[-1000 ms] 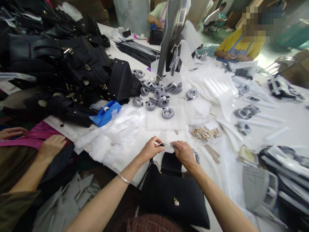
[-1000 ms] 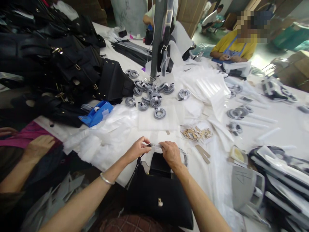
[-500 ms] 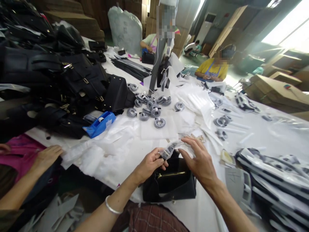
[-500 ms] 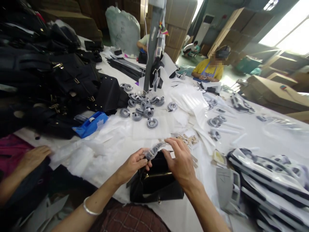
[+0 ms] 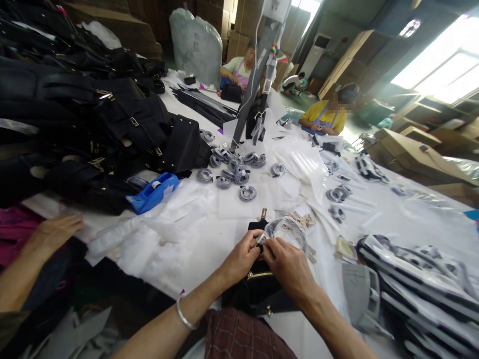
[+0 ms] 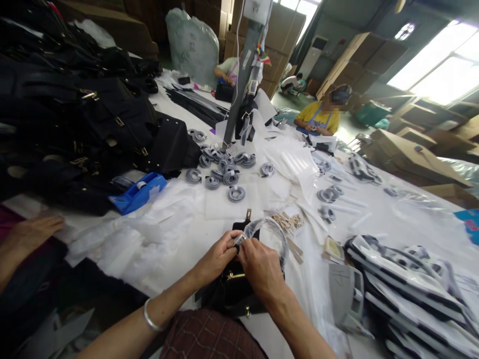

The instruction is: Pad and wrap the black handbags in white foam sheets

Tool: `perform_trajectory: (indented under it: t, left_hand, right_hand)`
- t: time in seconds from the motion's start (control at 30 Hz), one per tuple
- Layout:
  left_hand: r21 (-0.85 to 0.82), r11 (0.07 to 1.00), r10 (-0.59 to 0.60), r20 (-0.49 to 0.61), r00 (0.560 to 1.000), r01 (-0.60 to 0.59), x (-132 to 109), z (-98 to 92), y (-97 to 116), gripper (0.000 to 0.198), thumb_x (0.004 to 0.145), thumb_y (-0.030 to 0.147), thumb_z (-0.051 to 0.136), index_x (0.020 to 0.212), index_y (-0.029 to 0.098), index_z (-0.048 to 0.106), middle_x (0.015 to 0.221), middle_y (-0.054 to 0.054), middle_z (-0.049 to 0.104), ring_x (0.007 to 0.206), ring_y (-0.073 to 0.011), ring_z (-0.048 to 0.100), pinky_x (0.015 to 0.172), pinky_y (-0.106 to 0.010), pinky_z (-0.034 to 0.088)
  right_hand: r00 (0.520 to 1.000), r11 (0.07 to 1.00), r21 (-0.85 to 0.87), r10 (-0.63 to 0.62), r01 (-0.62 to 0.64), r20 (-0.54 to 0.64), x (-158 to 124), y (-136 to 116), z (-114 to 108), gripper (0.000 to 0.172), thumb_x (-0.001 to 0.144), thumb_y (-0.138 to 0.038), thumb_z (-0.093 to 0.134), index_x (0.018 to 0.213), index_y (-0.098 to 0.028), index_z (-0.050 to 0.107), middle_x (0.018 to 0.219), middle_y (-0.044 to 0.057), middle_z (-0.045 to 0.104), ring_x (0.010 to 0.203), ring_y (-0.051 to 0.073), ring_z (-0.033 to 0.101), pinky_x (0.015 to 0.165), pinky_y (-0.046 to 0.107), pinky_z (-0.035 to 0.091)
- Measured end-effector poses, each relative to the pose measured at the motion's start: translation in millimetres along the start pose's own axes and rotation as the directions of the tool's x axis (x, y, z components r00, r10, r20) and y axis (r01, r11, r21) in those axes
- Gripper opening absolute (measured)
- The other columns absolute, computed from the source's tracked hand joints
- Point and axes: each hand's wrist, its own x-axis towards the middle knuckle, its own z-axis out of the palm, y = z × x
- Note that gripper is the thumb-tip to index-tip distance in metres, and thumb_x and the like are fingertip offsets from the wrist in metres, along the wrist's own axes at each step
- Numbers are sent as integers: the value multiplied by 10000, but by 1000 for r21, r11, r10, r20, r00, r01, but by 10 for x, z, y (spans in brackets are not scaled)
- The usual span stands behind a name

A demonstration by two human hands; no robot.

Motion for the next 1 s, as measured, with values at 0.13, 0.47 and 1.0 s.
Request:
perform_trajectory:
  t: [0.13,0.47,1.0]
  left_hand:
    - [74,997,-4,-105,995,11,13,-24,-125,421,859,338,592,1236,184,487,888,-34,644,846,-184,642,774,-300,502]
    - [110,993,-30,-187,982,51,-151,-244,-204,272,876,305,488,1101,193,591,1096,-55,666,1049,-202,608,967,-320,434]
    - [443,896,21,-98,995,25,-228,-167,-132,262,788,342,652,1002,195,619,915,-1,669,828,-194,585,752,-278,438]
  right_hand:
    - [1000,999,-34,-12,13,25,-41,-61,47,218,933,-202,438,748,-209,552,652,5,626,538,127,589,498,260,298]
    - [998,982,186,-13,25,-64,-327,-441,581,212,913,-178,435,755,-217,570,673,1,638,584,120,619,538,232,368]
    - [920,952,43,-306,305,244,287,49,-133,338,853,-128,505,1160,-221,613,954,65,713,901,214,638,838,358,448]
